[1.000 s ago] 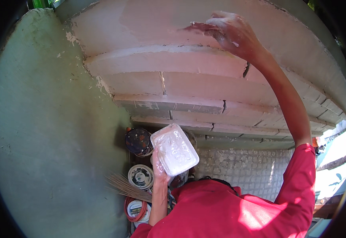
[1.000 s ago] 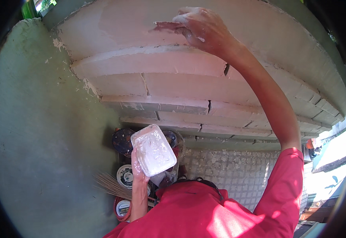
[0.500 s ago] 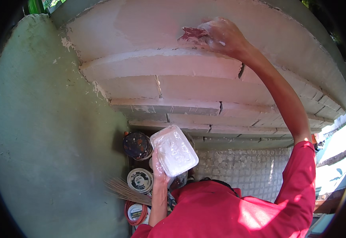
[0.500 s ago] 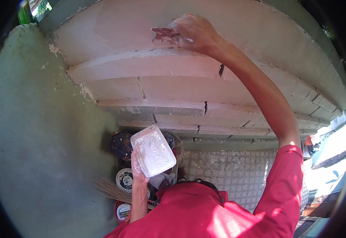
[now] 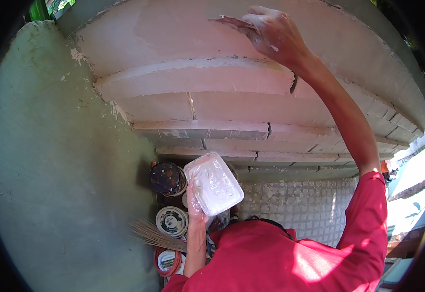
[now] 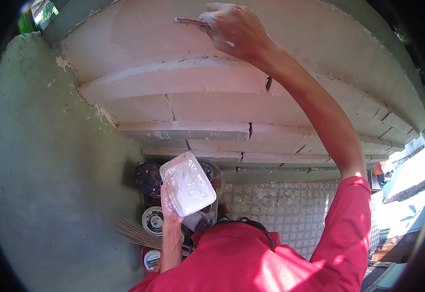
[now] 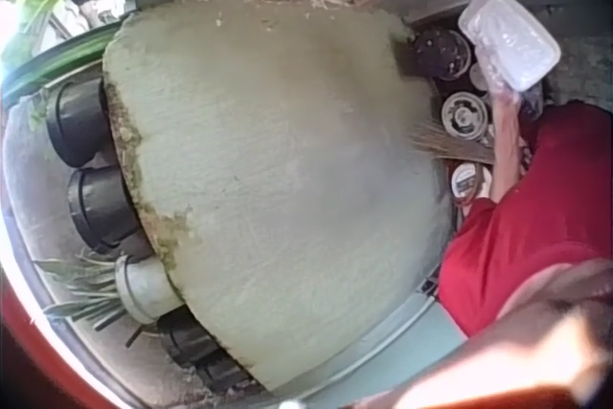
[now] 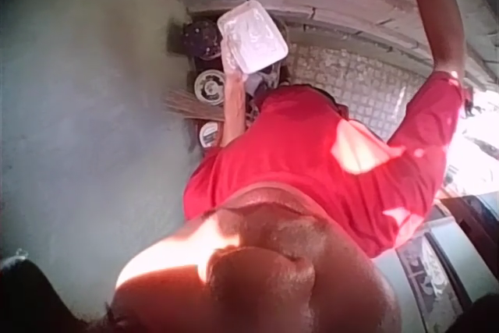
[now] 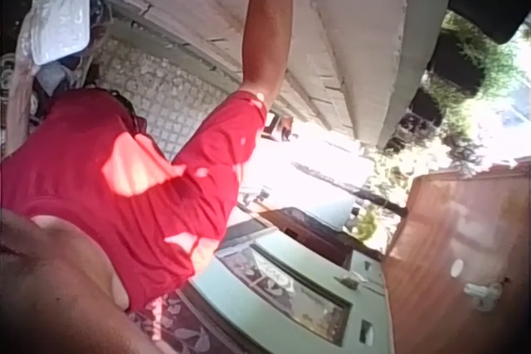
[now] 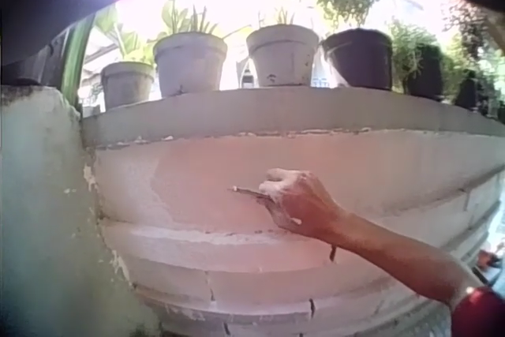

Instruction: The person is applying plaster to a brick wall using a putty knife and a plastic container.

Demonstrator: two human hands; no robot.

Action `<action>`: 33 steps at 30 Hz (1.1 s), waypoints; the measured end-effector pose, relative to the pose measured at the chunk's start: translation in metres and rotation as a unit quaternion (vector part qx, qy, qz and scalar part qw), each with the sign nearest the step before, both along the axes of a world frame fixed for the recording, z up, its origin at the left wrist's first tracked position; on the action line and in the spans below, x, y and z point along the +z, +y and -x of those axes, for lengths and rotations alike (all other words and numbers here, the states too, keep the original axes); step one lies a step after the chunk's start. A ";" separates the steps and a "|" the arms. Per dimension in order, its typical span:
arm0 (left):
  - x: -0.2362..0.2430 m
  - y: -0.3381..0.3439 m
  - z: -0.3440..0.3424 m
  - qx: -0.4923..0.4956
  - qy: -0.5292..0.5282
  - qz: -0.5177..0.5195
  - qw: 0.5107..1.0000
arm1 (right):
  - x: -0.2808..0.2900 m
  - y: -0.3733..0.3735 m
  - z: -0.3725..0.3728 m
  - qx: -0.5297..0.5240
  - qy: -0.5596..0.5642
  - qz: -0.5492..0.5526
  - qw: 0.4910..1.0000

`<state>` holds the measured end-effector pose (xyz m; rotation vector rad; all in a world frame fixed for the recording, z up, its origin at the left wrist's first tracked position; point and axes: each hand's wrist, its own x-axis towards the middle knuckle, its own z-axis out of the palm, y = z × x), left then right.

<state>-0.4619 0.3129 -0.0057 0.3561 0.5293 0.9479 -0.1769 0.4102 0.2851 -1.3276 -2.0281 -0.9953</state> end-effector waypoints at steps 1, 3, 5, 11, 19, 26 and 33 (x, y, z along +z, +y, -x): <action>0.000 0.000 0.001 0.004 -0.004 0.000 1.000 | -0.001 -0.003 0.003 0.033 0.035 0.034 0.998; 0.004 -0.002 0.002 0.011 0.000 0.005 1.000 | -0.014 0.005 -0.006 0.052 -0.015 0.050 0.997; 0.006 -0.003 0.001 0.004 0.005 0.007 1.000 | -0.022 0.017 -0.019 0.080 -0.046 0.064 0.994; -0.004 -0.001 0.009 0.021 0.005 -0.011 1.000 | -0.002 0.013 0.012 0.092 0.029 0.085 0.992; 0.001 -0.001 0.009 0.028 -0.010 -0.002 1.000 | -0.013 0.054 0.029 0.036 -0.037 -0.005 0.999; -0.009 0.002 0.022 0.035 -0.019 0.001 0.999 | -0.018 0.059 0.035 0.023 -0.052 0.040 0.998; -0.003 -0.002 0.029 0.060 -0.007 0.002 0.998 | -0.011 0.052 0.041 0.057 -0.011 -0.037 0.998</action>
